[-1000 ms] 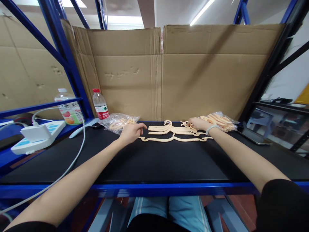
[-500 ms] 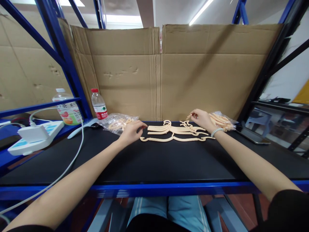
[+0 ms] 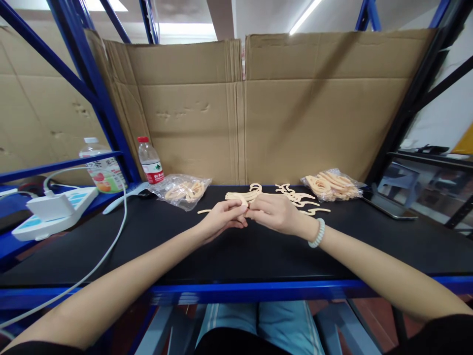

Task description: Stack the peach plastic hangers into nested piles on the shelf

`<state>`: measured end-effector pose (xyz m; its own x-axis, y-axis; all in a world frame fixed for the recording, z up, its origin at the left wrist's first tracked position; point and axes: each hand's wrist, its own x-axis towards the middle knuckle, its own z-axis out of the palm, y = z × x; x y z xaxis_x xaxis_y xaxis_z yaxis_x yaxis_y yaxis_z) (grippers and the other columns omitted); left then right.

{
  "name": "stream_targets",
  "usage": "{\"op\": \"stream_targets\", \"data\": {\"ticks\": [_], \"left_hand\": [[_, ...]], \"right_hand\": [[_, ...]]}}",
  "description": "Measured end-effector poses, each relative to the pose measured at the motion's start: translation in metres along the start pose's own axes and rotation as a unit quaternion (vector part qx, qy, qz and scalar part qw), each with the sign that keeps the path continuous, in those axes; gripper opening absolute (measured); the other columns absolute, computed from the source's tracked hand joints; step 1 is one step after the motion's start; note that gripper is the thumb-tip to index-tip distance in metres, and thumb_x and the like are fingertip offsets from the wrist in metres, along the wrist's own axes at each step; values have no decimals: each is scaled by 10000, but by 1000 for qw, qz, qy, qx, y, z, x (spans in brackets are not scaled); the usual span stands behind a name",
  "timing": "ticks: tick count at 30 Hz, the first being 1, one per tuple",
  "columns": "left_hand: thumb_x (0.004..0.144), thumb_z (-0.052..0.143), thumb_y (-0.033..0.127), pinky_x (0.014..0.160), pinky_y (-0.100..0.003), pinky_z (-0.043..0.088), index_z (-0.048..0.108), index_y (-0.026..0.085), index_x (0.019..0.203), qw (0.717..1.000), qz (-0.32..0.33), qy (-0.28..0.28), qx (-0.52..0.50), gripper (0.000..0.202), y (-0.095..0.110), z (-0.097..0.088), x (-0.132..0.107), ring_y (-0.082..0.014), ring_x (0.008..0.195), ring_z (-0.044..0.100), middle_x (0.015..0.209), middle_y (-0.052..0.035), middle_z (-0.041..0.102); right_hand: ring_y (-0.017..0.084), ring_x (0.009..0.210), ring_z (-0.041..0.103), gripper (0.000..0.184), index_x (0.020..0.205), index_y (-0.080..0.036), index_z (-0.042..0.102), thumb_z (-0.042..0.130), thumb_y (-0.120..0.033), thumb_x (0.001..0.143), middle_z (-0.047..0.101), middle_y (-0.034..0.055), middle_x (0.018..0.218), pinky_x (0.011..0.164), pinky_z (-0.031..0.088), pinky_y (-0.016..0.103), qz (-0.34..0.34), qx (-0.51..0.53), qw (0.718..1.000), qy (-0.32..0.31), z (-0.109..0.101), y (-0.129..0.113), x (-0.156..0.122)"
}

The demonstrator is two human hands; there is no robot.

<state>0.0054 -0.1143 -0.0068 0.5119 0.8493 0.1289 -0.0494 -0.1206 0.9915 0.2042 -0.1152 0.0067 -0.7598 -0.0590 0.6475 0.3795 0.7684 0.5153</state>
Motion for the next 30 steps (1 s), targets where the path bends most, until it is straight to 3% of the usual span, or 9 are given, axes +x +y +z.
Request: {"op": "stream_targets", "data": {"ticks": [3,5,8,10,14,17,19,25,30], "left_hand": [[713,760,291,645,-199,498,633,112,840,1000,19,-10,-21,254,-3,-2,0,-95,686,602,788,-25,631],[707,772,291,642,-187,501,626,110,819,999,37,-5,-24,258,-3,-4,1,-92,682,606,764,-20,632],[719,768,296,627,-175,512,603,111,812,997,53,35,-44,265,1,-8,3,-92,650,629,751,-29,656],[738,755,258,601,-167,521,584,110,801,994,49,79,-55,235,4,-13,5,-90,605,641,740,-33,665],[822,656,128,589,-162,546,581,85,821,984,7,166,-62,86,6,-23,10,-119,592,682,726,-70,680],[890,553,107,607,-163,561,578,68,856,977,-21,199,-69,58,6,-29,13,-141,630,702,772,-125,702],[914,517,120,584,-158,559,573,71,855,975,-25,210,-75,95,6,-32,14,-130,602,695,784,-133,706],[922,508,137,518,-129,524,566,99,823,968,-7,230,-96,120,5,-41,16,-75,515,639,700,-66,678],[837,650,178,490,-116,480,538,127,721,968,24,233,-88,169,5,-45,17,-58,499,599,610,-10,619]], "right_hand": [[149,667,544,245,744,-165,611,465,-114,934,622,24,710,583,407,270,-31,-26,999,-9,1,-9,1],[153,698,555,229,807,-163,625,447,-128,948,634,34,747,602,419,269,-21,-15,1000,-11,-1,-7,-1],[165,786,571,222,950,-160,627,407,-129,958,654,70,867,651,443,270,40,7,999,-9,-3,10,-12],[180,807,569,208,955,-157,626,420,-131,946,649,80,875,670,450,279,121,7,992,-33,-2,27,-25],[199,829,588,114,884,-170,640,534,-129,871,652,66,845,723,464,299,283,39,945,-160,7,61,-59],[201,824,612,78,848,-177,655,601,-131,816,674,58,860,724,458,293,347,70,900,-253,18,73,-79],[197,804,620,47,819,-179,656,626,-150,798,682,54,855,698,447,279,371,83,881,-282,26,75,-86],[170,702,589,53,752,-168,615,604,-163,804,647,41,763,615,400,250,389,99,878,-262,41,73,-91],[170,717,581,44,741,-172,577,572,-149,778,630,42,787,660,420,261,384,129,889,-216,38,75,-90]]}}
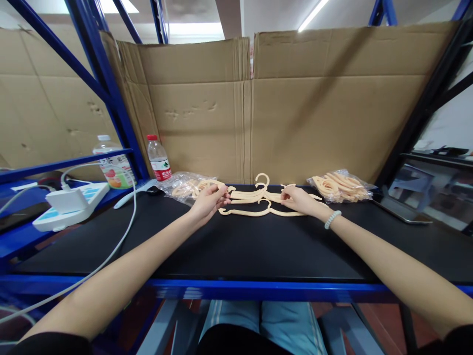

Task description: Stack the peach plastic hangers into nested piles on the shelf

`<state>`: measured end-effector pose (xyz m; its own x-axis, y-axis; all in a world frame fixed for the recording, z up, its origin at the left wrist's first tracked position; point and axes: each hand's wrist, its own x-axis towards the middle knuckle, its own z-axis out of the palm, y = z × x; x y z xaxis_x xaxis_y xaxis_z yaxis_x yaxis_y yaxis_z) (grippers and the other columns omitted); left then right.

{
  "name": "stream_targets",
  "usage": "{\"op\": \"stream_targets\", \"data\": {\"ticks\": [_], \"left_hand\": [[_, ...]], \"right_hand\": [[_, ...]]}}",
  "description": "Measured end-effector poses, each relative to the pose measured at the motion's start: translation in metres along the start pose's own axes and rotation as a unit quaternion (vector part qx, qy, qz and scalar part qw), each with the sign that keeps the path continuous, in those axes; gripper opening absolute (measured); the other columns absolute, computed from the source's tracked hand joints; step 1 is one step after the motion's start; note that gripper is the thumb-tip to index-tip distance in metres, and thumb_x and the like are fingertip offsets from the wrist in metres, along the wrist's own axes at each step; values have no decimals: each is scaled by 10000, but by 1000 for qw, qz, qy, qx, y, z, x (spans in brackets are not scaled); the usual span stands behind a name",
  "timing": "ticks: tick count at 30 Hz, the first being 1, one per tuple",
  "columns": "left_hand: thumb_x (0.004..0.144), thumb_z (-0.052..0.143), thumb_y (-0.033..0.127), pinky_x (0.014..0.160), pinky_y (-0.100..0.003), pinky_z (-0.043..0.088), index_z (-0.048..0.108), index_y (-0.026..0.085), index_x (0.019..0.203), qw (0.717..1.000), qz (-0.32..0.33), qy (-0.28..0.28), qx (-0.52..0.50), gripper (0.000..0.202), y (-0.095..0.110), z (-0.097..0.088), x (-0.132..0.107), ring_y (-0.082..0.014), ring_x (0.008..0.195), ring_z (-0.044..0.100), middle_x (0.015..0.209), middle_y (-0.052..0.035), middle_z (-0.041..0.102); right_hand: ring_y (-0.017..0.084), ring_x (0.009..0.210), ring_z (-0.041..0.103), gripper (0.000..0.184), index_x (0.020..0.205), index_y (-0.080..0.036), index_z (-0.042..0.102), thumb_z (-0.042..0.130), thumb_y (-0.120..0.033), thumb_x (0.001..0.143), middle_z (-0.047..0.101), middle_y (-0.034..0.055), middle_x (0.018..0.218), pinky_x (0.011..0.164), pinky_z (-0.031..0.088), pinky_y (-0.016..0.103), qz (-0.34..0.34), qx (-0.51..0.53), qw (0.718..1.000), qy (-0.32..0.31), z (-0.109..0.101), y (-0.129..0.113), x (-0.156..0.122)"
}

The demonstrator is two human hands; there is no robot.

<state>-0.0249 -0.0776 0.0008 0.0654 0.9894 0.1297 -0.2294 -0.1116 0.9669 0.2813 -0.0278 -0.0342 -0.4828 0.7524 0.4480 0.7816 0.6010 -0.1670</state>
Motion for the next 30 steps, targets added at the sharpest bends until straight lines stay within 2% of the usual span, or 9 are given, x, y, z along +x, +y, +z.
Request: {"op": "stream_targets", "data": {"ticks": [6,10,16,21,26,30], "left_hand": [[787,682,124,514,-100,463,575,126,749,1000,-1,-8,3,113,2,0,-2,-36,515,571,591,22,579],[785,680,116,525,-107,472,587,123,743,1000,0,-10,-3,102,1,-1,-1,-38,524,575,602,19,589],[842,628,146,602,-150,527,579,117,775,999,-15,-29,-3,88,-3,-3,2,-68,610,643,880,-73,697],[854,621,164,537,-144,496,559,122,766,999,-9,-39,2,116,-1,0,0,-63,556,616,723,-30,660],[784,693,141,529,-122,480,578,120,780,999,-9,-37,3,118,0,0,-2,-46,540,590,659,6,617],[725,738,142,546,-110,471,602,109,769,999,-4,-52,-2,147,-2,-2,0,-41,564,580,661,4,606]], "right_hand": [[162,678,575,71,752,-173,549,526,-116,789,616,29,745,653,435,269,-13,59,998,11,-11,3,-2],[171,728,589,138,816,-165,570,493,-57,779,630,41,797,690,457,288,-32,56,998,-3,-6,5,-2],[197,853,615,289,1028,-137,607,444,-16,823,665,97,934,787,482,342,-55,30,998,-14,9,7,0],[221,936,602,385,1145,-135,594,405,-13,833,660,123,1002,836,477,377,-82,-11,997,1,5,7,-2],[226,962,612,469,1151,-133,591,376,27,766,656,129,1081,852,463,356,-49,-17,999,-11,-10,12,-2],[215,862,612,326,1046,-162,609,399,-58,819,673,93,976,763,461,314,-20,16,1000,12,-24,11,-3]]}}
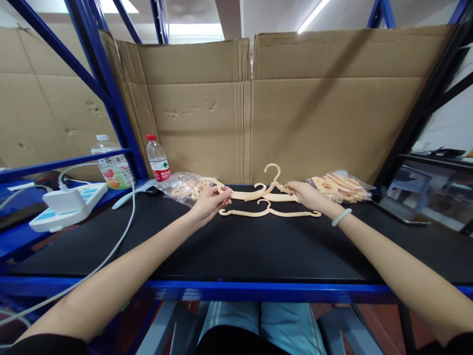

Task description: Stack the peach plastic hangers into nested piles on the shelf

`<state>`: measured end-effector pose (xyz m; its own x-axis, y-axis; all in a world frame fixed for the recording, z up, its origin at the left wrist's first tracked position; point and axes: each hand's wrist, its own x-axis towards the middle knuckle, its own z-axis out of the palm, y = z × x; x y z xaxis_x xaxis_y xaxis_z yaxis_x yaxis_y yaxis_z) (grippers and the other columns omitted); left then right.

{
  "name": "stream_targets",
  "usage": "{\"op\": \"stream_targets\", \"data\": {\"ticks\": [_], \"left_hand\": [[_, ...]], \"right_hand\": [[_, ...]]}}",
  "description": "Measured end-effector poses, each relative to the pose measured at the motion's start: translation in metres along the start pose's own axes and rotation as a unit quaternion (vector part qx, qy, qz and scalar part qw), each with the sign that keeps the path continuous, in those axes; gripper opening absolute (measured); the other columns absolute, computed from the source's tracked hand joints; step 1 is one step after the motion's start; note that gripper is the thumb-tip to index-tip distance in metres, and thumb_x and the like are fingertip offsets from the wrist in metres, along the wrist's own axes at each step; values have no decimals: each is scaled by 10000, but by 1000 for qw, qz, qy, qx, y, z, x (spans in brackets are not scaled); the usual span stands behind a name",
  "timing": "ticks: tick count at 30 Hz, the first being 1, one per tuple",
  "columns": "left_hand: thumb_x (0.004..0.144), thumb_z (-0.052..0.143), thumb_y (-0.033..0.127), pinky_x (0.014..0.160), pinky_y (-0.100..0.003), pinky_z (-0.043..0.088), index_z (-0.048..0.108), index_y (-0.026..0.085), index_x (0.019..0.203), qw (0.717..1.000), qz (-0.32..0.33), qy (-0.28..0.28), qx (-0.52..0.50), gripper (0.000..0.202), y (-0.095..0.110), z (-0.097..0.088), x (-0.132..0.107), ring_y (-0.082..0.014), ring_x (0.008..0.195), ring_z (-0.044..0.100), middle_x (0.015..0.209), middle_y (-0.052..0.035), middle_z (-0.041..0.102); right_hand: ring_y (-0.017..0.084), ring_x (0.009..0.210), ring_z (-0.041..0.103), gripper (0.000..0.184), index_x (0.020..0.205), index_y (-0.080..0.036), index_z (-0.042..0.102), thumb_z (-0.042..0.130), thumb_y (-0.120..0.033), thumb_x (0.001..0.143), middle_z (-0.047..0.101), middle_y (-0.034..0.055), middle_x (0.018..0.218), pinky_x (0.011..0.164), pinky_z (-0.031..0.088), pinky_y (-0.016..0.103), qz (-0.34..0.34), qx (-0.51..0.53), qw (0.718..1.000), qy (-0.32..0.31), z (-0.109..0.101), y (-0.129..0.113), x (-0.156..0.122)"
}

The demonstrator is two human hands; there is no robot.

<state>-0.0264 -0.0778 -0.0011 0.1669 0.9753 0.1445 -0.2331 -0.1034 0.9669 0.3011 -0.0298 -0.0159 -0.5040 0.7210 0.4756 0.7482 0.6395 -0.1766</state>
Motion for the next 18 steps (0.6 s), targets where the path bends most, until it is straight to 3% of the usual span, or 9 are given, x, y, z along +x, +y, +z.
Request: {"op": "stream_targets", "data": {"ticks": [3,6,11,15,18], "left_hand": [[700,749,151,533,-113,456,611,106,736,1000,6,-5,-2,149,-2,-2,1,-40,558,556,639,13,575],[673,764,158,529,-124,437,610,111,720,1000,13,-9,-9,168,-3,-2,1,-35,552,524,631,24,550],[646,794,192,536,-149,409,595,121,728,999,11,-36,-1,227,-4,1,-2,-39,555,502,626,29,542],[649,801,229,514,-160,379,588,119,739,998,-3,-67,17,256,-6,3,-3,-54,550,503,599,28,528],[646,804,227,516,-168,382,587,119,742,997,-9,-76,6,260,-7,4,-4,-55,550,497,618,30,521]], "right_hand": [[197,722,590,228,995,-168,588,378,-225,926,653,72,841,637,435,289,11,16,999,26,-10,-7,-2],[177,642,563,275,1085,-181,564,412,-362,944,631,41,765,583,407,277,24,31,998,55,-18,-16,-4],[146,547,530,331,1207,-196,530,427,-343,929,555,-20,604,541,410,259,38,121,991,51,-24,-33,-4],[138,578,545,226,1056,-177,536,445,-324,910,556,-12,654,572,453,269,12,216,976,2,-24,-44,-4],[121,564,522,137,943,-190,503,475,-315,894,564,-9,700,558,456,266,0,250,968,6,-22,-48,-4]]}}
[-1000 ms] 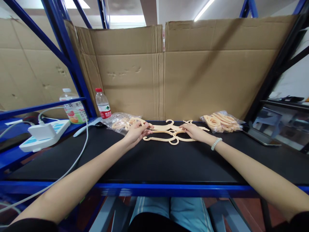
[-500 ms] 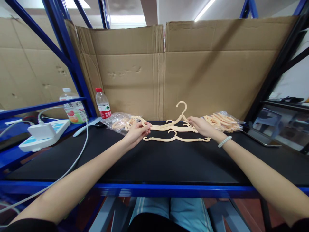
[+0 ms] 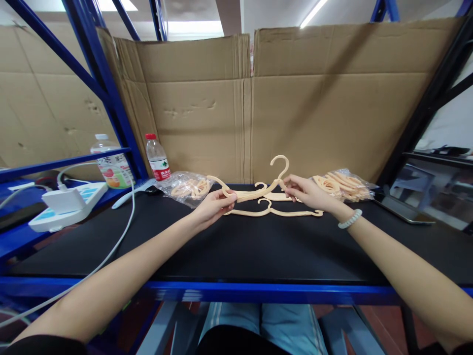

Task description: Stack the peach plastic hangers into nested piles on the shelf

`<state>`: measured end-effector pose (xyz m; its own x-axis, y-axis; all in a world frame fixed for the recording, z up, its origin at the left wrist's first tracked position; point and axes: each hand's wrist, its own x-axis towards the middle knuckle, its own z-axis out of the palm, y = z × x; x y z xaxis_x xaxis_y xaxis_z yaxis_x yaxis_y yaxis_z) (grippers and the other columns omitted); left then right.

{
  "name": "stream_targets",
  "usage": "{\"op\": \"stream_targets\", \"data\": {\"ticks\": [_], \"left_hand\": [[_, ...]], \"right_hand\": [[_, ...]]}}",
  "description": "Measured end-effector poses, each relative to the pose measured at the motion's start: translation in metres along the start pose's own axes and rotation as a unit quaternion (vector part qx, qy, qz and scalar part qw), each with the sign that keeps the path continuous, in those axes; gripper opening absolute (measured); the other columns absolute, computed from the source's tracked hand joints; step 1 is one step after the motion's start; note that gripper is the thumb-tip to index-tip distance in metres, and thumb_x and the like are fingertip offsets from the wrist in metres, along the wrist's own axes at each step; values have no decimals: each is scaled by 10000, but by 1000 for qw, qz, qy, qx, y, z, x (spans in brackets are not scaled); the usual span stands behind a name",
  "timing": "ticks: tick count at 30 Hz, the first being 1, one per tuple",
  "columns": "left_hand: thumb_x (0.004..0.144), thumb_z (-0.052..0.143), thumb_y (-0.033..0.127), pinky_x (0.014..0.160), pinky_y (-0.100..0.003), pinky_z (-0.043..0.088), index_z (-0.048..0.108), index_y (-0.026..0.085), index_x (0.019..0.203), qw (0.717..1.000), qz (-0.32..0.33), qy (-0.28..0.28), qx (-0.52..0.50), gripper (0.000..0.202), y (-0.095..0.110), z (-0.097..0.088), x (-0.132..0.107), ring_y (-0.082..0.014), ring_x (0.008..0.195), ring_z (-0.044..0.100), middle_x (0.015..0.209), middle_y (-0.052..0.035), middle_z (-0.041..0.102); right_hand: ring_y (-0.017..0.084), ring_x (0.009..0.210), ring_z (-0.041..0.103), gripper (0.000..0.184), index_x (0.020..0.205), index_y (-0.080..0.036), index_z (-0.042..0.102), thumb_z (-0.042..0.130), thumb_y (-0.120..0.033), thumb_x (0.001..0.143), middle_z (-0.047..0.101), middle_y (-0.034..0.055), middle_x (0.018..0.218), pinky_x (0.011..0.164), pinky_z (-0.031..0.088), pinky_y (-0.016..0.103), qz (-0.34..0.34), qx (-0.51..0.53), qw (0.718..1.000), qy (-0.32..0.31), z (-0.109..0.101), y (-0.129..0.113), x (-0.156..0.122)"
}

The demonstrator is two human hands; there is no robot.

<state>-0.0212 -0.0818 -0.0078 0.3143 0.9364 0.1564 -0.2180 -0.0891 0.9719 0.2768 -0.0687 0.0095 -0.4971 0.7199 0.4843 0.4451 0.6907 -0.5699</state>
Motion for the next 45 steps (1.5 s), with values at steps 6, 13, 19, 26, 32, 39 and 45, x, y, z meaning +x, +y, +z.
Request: {"op": "stream_targets", "data": {"ticks": [6,13,19,26,32,39,45], "left_hand": [[680,779,201,692,-234,494,575,147,780,998,-47,16,-32,233,3,-1,-2,-86,691,589,806,2,595],[740,702,111,759,-291,527,551,148,777,993,-86,-40,-70,160,5,0,-4,-129,722,656,900,-23,620],[747,635,33,731,-279,545,561,136,757,986,-110,-36,-117,127,7,0,-4,-136,709,657,913,-50,631],[760,560,-5,665,-258,547,558,123,720,985,-109,-10,-135,134,8,3,-4,-118,634,624,838,-55,628],[716,574,-33,604,-248,514,531,126,692,986,-81,-12,-142,167,8,3,-3,-111,575,577,731,-38,607],[650,604,-38,532,-228,449,462,136,637,991,-53,-9,-122,225,9,4,-3,-81,509,505,695,-17,588],[604,595,-50,503,-209,414,424,154,656,992,-36,9,-119,271,4,0,0,-96,511,530,667,-5,578]], "right_hand": [[121,586,506,137,892,-195,486,483,-332,894,550,-3,722,566,453,271,-16,20,1000,3,2,-5,0],[128,605,510,136,919,-195,497,465,-327,901,546,0,722,590,458,281,-28,12,1000,3,5,-7,0],[132,613,513,92,920,-198,494,464,-281,894,554,2,723,590,452,275,-39,-13,999,22,5,-7,0],[159,673,559,110,945,-199,500,454,-284,894,563,15,737,620,470,288,-40,-30,998,35,8,-8,0],[164,686,584,99,961,-207,494,444,-271,904,583,18,749,636,467,285,-55,-40,997,45,11,-9,-1],[157,681,588,106,974,-209,515,433,-225,908,606,15,742,652,456,281,-96,-52,991,77,18,-15,-2],[167,716,615,124,978,-201,531,429,-216,909,624,25,771,677,465,289,-99,-63,989,93,22,-18,-2]]}}
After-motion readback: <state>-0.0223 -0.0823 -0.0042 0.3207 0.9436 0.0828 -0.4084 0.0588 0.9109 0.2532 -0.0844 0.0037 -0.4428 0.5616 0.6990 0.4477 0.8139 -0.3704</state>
